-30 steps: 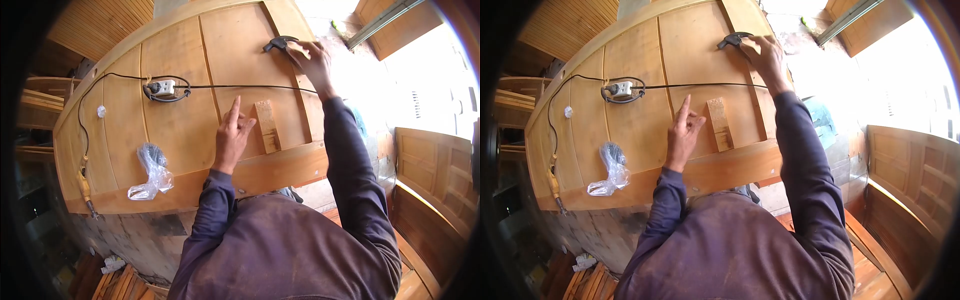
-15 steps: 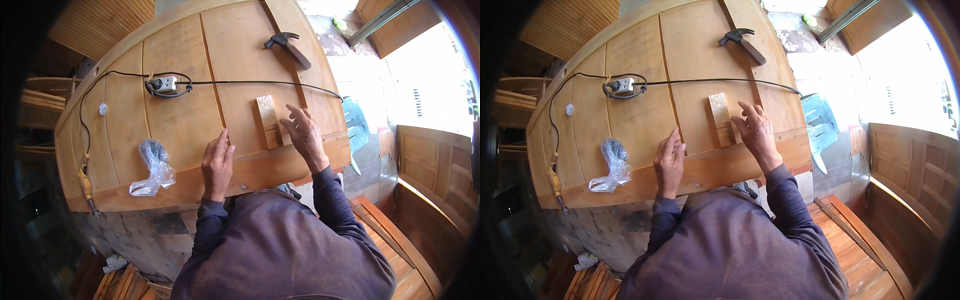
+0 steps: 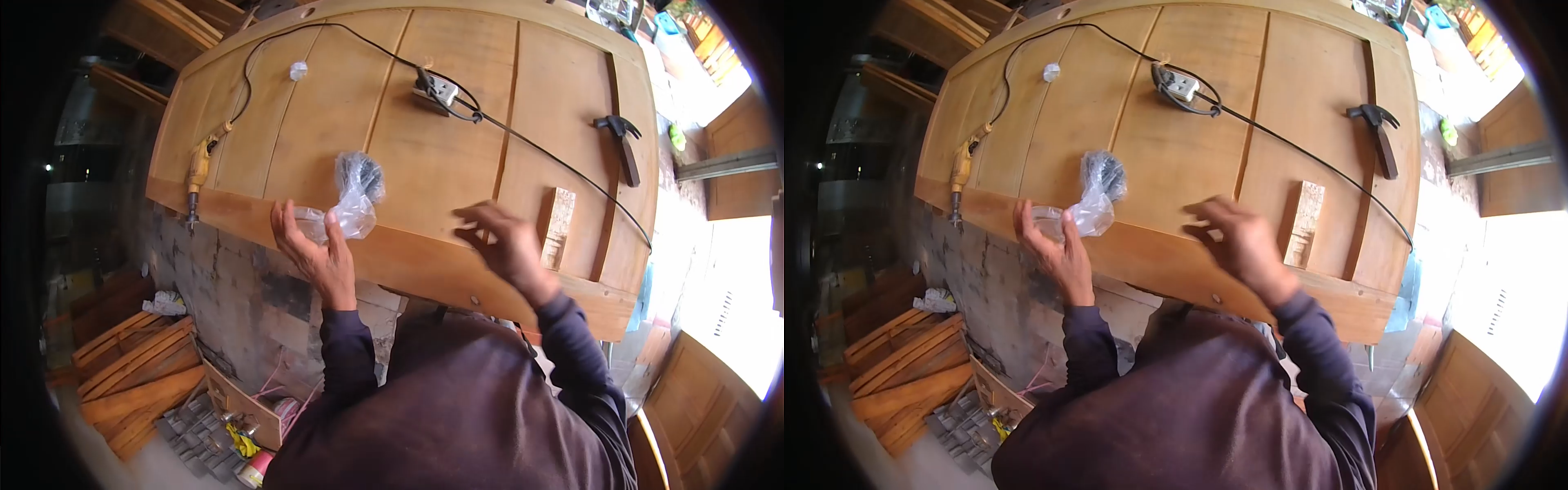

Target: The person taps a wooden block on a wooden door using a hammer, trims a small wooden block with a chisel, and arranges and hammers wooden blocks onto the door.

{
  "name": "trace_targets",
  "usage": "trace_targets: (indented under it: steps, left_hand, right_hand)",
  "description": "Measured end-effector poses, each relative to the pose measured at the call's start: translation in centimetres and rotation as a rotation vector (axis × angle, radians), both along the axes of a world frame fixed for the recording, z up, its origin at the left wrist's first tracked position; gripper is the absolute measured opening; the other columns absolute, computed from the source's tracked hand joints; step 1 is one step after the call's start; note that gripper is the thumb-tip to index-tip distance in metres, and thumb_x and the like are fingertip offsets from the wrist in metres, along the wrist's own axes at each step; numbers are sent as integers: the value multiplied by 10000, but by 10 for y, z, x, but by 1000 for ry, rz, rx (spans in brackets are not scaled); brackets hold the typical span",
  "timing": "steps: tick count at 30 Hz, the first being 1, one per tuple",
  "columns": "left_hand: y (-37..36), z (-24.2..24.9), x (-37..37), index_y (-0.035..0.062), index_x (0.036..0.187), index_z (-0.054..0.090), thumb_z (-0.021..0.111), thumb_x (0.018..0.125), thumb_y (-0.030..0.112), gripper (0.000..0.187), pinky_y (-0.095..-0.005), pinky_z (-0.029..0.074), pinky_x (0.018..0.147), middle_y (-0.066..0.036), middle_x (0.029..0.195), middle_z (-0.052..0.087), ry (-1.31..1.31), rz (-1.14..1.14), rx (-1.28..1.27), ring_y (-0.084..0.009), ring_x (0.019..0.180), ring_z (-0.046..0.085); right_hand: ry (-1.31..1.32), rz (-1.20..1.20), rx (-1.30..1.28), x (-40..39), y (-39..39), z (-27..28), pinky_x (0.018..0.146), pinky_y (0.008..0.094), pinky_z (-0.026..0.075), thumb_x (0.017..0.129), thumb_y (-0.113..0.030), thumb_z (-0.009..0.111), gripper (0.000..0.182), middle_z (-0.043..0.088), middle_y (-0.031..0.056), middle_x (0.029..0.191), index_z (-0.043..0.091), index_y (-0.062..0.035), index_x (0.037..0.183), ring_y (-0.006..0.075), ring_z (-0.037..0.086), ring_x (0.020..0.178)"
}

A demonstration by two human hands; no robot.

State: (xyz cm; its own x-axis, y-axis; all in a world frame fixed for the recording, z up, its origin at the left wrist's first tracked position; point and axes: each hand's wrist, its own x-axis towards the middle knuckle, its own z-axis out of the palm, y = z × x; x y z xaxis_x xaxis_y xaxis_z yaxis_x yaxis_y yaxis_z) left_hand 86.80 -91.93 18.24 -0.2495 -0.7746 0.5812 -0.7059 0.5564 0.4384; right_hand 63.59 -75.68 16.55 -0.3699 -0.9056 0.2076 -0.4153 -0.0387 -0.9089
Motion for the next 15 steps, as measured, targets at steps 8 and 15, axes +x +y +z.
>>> trace_targets:
  steps: [8,15]
  left_hand:
    - [-38,-27,25,-34,913,643,719,1027,274,338,-321,452,619,-52,693,584,209,-104,558,-138,655,462]
    - [-66,12,6,-6,945,635,669,1074,240,280,-220,435,728,40,799,578,709,-99,512,-47,778,473]
  right_hand:
    - [62,178,-109,91,-143,-69,834,460,590,912,-107,711,282,711,205,1036,684,-41,1185,417,709,938]
    - [398,61,-255,52,-193,50,798,425,591,898,10,629,297,694,137,1010,720,-111,1155,352,710,922]
